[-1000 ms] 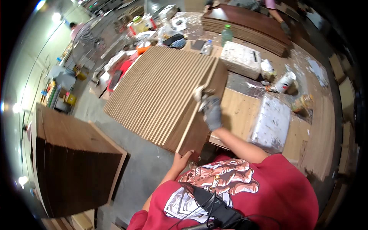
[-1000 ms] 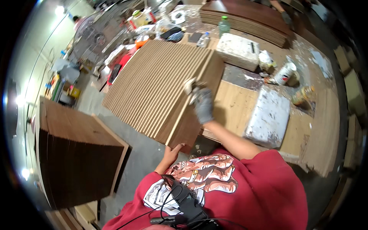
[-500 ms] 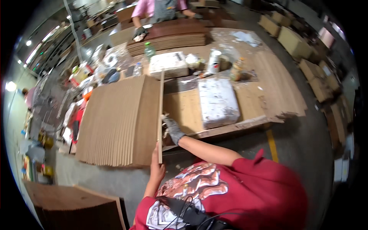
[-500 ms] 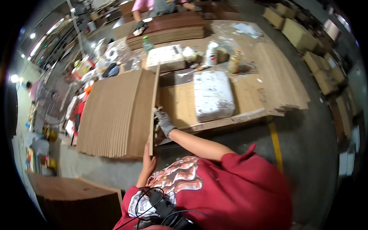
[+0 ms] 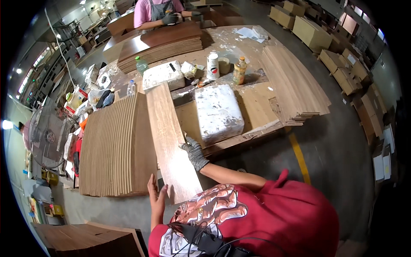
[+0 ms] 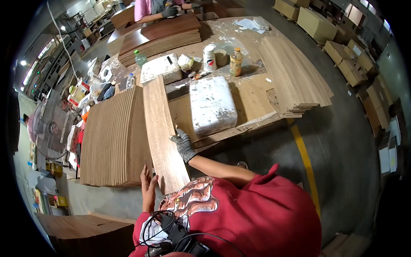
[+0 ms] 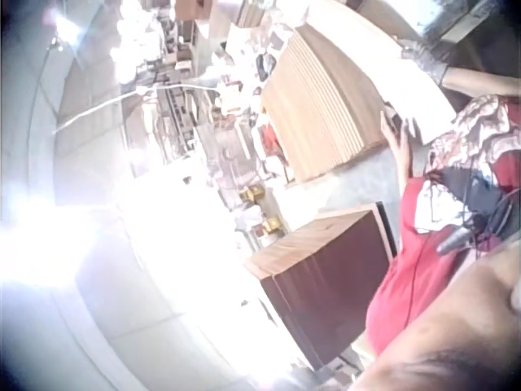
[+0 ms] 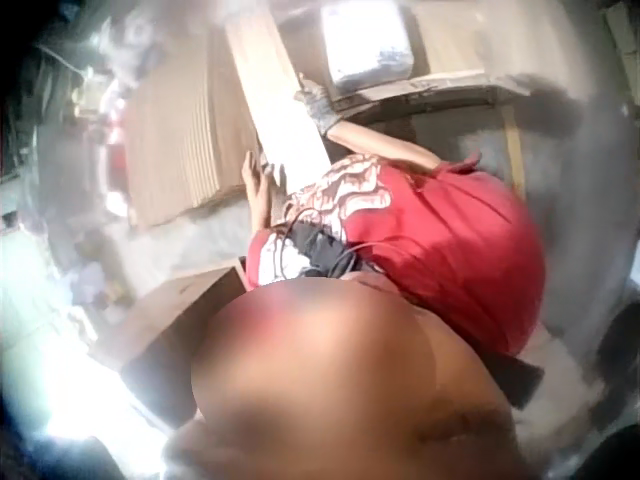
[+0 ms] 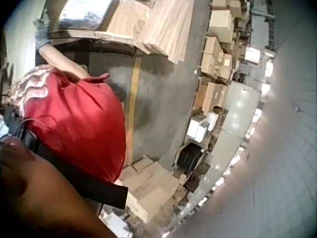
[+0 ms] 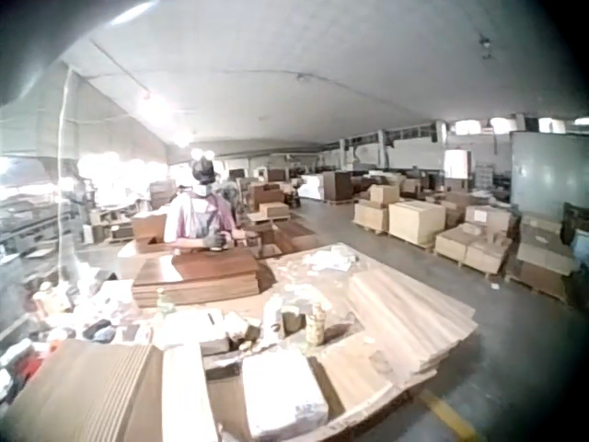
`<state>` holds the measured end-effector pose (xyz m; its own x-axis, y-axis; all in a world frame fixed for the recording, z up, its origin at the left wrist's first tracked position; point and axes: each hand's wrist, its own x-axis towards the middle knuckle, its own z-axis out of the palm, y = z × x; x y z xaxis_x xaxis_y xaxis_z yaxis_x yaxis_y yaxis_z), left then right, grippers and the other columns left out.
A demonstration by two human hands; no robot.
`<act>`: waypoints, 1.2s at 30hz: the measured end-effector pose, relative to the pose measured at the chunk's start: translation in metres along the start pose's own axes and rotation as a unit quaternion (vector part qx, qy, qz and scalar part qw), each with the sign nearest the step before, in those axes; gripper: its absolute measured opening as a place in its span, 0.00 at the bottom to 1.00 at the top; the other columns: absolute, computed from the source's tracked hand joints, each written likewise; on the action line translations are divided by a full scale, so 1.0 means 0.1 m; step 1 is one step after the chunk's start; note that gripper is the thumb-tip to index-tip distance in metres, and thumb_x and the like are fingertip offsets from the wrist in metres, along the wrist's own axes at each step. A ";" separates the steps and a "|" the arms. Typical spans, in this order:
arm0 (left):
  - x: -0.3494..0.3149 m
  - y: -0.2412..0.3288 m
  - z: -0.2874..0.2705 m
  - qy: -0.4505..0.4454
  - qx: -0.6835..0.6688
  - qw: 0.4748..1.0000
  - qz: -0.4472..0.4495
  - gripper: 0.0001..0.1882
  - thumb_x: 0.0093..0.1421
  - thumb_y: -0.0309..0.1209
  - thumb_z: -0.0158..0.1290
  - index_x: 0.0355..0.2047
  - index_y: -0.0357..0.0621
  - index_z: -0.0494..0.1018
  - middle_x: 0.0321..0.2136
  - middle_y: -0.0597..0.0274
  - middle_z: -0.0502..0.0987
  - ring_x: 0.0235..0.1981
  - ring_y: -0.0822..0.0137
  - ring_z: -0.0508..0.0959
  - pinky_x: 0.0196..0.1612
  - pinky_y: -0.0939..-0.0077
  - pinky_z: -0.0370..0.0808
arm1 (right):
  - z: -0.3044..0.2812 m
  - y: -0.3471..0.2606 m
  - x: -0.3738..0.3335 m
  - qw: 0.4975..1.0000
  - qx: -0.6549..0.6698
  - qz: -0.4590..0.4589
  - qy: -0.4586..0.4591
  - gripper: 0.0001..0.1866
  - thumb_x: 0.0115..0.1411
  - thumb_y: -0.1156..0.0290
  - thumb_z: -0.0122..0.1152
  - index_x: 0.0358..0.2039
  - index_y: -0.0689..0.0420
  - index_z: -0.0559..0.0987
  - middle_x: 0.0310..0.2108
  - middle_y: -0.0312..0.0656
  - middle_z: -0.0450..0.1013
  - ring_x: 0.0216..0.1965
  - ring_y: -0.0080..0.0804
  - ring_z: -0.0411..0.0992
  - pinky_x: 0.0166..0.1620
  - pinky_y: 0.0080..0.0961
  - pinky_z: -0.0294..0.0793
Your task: The person picks up wood planks one at a time and wipes both sides with a cloth, then places them on a stack.
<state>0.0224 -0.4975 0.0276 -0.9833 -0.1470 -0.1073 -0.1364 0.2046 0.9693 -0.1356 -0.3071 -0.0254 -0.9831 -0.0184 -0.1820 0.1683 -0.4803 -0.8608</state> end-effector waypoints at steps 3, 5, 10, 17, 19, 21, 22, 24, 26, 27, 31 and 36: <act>0.17 0.05 0.41 -0.037 -0.128 0.989 -0.072 0.26 0.67 0.35 0.48 0.62 0.37 0.59 0.55 0.62 0.67 0.53 0.72 0.67 0.56 0.79 0.62 | -0.16 -0.61 -0.13 0.996 -0.003 -0.083 -0.017 0.22 0.57 0.79 0.60 0.54 0.62 0.72 0.46 0.37 0.73 0.45 0.21 0.69 0.51 0.20 0.69; 0.31 0.18 0.87 -0.068 -0.120 0.989 -0.047 0.24 0.69 0.40 0.45 0.58 0.35 0.64 0.48 0.68 0.73 0.47 0.78 0.68 0.50 0.85 0.64 | -0.46 -0.88 -0.06 0.984 -0.031 -0.174 -0.006 0.22 0.57 0.78 0.61 0.53 0.62 0.72 0.49 0.37 0.71 0.49 0.20 0.67 0.52 0.20 0.68; 0.60 0.67 2.22 -0.009 -0.242 0.969 0.041 0.16 0.69 0.37 0.45 0.47 0.36 0.69 0.42 0.67 0.73 0.43 0.78 0.69 0.49 0.83 0.64 | -1.31 -1.97 -0.13 0.973 -0.034 -0.229 0.016 0.26 0.55 0.80 0.65 0.54 0.64 0.71 0.53 0.39 0.69 0.52 0.23 0.66 0.55 0.22 0.66; 0.88 1.50 3.85 -0.111 -0.159 0.978 0.077 0.11 0.69 0.35 0.45 0.38 0.38 0.68 0.32 0.69 0.70 0.36 0.77 0.67 0.40 0.83 0.65 | -3.09 -2.90 -0.14 0.883 -0.147 -0.356 0.268 0.10 0.57 0.75 0.64 0.39 0.58 0.76 0.32 0.29 0.70 0.34 0.18 0.66 0.41 0.19 0.71; 1.01 1.59 4.26 -0.165 -0.122 0.974 0.096 0.12 0.69 0.36 0.45 0.33 0.40 0.68 0.26 0.71 0.66 0.30 0.79 0.64 0.33 0.84 0.63 | -3.63 -3.18 -0.34 0.837 -0.165 -0.390 0.346 0.10 0.58 0.72 0.64 0.40 0.59 0.76 0.34 0.32 0.72 0.36 0.20 0.68 0.43 0.21 0.71; 1.06 1.77 4.62 -0.197 -0.123 0.969 0.086 0.14 0.70 0.37 0.44 0.31 0.41 0.67 0.24 0.73 0.64 0.27 0.81 0.60 0.30 0.85 0.60 | -4.07 -3.37 -0.52 0.802 -0.132 -0.431 0.391 0.10 0.59 0.72 0.62 0.40 0.60 0.76 0.37 0.34 0.73 0.38 0.22 0.69 0.45 0.23 0.71; 1.08 1.83 4.82 -0.205 -0.135 0.968 0.056 0.15 0.70 0.37 0.43 0.31 0.40 0.67 0.23 0.73 0.64 0.27 0.80 0.60 0.30 0.84 0.60 | -4.39 -3.39 -0.60 0.787 -0.140 -0.435 0.414 0.10 0.59 0.72 0.60 0.41 0.61 0.76 0.38 0.35 0.73 0.39 0.24 0.69 0.47 0.25 0.70; 1.27 1.72 5.14 -0.212 -0.081 0.968 0.108 0.16 0.70 0.38 0.43 0.32 0.37 0.68 0.24 0.70 0.66 0.28 0.77 0.63 0.32 0.81 0.64 | -4.72 -3.46 -0.78 0.788 -0.071 -0.419 0.446 0.10 0.59 0.75 0.59 0.42 0.62 0.75 0.39 0.35 0.73 0.41 0.24 0.69 0.48 0.24 0.70; 1.35 1.75 5.44 -0.203 -0.071 0.971 0.106 0.18 0.69 0.40 0.43 0.33 0.35 0.69 0.25 0.63 0.70 0.30 0.73 0.67 0.36 0.76 0.67 | -5.00 -3.48 -0.96 0.769 -0.067 -0.416 0.482 0.11 0.59 0.78 0.58 0.43 0.63 0.75 0.40 0.37 0.73 0.42 0.24 0.69 0.48 0.24 0.69; 1.43 1.72 5.58 -0.205 -0.040 0.972 0.107 0.19 0.69 0.41 0.43 0.34 0.34 0.70 0.27 0.56 0.73 0.31 0.69 0.69 0.39 0.72 0.68 | -5.08 -3.48 -1.04 0.750 -0.074 -0.418 0.506 0.12 0.59 0.79 0.56 0.44 0.63 0.76 0.42 0.38 0.74 0.42 0.25 0.70 0.49 0.24 0.69; 1.51 1.88 6.02 -0.190 0.013 0.979 0.077 0.19 0.69 0.40 0.42 0.33 0.33 0.69 0.27 0.54 0.73 0.30 0.67 0.70 0.37 0.69 0.69 | -5.34 -3.40 -1.22 0.745 0.009 -0.421 0.517 0.15 0.59 0.78 0.54 0.48 0.63 0.75 0.45 0.41 0.74 0.43 0.28 0.71 0.50 0.25 0.70; 1.60 1.91 6.44 -0.203 -0.020 0.978 0.047 0.21 0.69 0.43 0.42 0.38 0.33 0.71 0.30 0.52 0.76 0.33 0.63 0.73 0.40 0.69 0.69 | -5.60 -3.31 -1.30 0.746 0.034 -0.419 0.517 0.17 0.59 0.78 0.54 0.50 0.63 0.75 0.46 0.41 0.74 0.44 0.27 0.72 0.51 0.25 0.69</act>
<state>-0.2391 0.1416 0.0528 -0.9590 0.2688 -0.0893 -0.0470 0.1600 0.9860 -0.0234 0.3455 0.0174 -0.1542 0.9821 0.1079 -0.5125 0.0139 -0.8586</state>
